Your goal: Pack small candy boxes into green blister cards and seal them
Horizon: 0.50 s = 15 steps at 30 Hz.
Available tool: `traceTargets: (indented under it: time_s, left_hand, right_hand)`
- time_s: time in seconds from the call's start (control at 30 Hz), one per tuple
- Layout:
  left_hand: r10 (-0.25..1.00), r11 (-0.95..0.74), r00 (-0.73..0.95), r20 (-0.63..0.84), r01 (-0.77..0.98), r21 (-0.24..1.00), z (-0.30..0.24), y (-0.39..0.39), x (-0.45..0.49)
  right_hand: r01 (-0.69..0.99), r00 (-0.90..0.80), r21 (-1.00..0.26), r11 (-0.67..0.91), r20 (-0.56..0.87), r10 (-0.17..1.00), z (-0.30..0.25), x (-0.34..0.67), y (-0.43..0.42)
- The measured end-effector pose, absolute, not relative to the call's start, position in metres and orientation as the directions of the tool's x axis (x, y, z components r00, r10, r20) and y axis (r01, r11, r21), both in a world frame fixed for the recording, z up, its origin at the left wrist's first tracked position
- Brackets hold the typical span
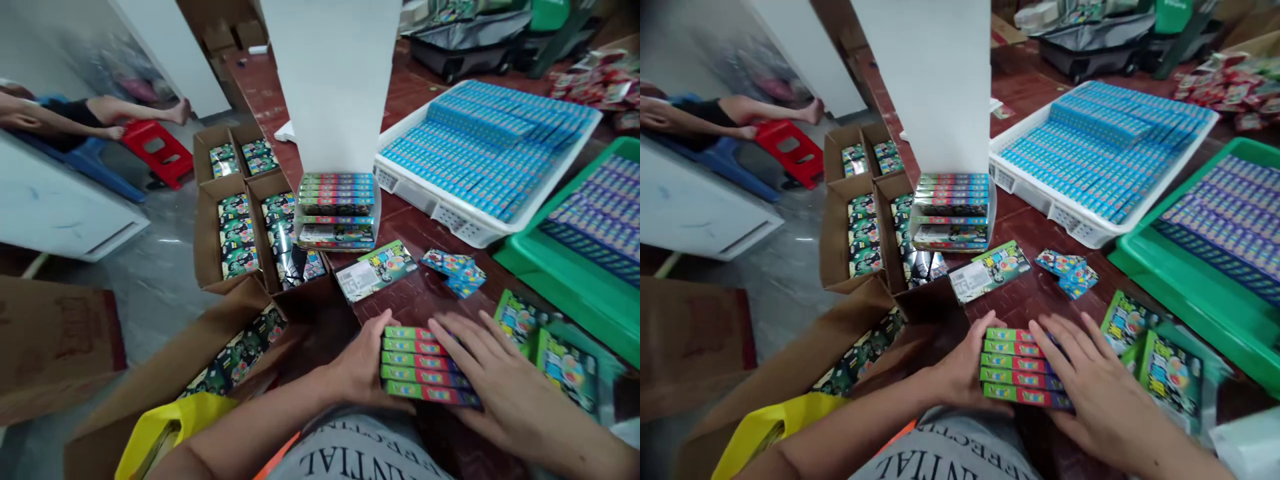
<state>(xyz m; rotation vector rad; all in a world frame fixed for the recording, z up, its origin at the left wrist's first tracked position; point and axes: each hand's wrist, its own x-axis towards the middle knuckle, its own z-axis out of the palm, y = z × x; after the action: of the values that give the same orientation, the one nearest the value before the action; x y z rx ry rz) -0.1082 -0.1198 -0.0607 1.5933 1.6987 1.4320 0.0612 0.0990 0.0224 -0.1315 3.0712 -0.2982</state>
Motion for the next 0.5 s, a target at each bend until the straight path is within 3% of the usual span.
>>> traceTargets:
  time_s: [0.13,0.2,0.3,0.4,0.5]
  left_hand:
    - [0.841,-0.102,-0.253,0.478,0.793,0.600,-0.022,-0.131,-0.186]
    - [0.739,0.146,-0.399,0.543,0.881,0.449,-0.004,-0.133,-0.244]
    - [0.832,0.284,-0.365,0.417,0.927,0.244,0.011,-0.126,-0.325]
    - [0.887,0.286,-0.334,0.318,0.939,0.189,0.017,-0.114,-0.376]
    - [0.850,0.292,-0.369,0.377,0.924,0.246,0.018,-0.102,-0.403]
  right_hand:
    - [-0.105,-0.992,-0.276,0.955,-0.036,-0.120,0.026,0.053,0.112]
    - [-0.100,-0.994,-0.283,0.954,-0.022,-0.110,0.031,0.047,0.117]
    - [-0.105,-0.994,-0.264,0.959,0.040,-0.097,0.045,0.027,0.121]
    - [-0.143,-0.980,-0.234,0.962,0.167,-0.105,0.066,-0.007,0.122]
    - [-0.216,-0.922,-0.170,0.961,0.358,-0.144,0.077,-0.049,0.119]
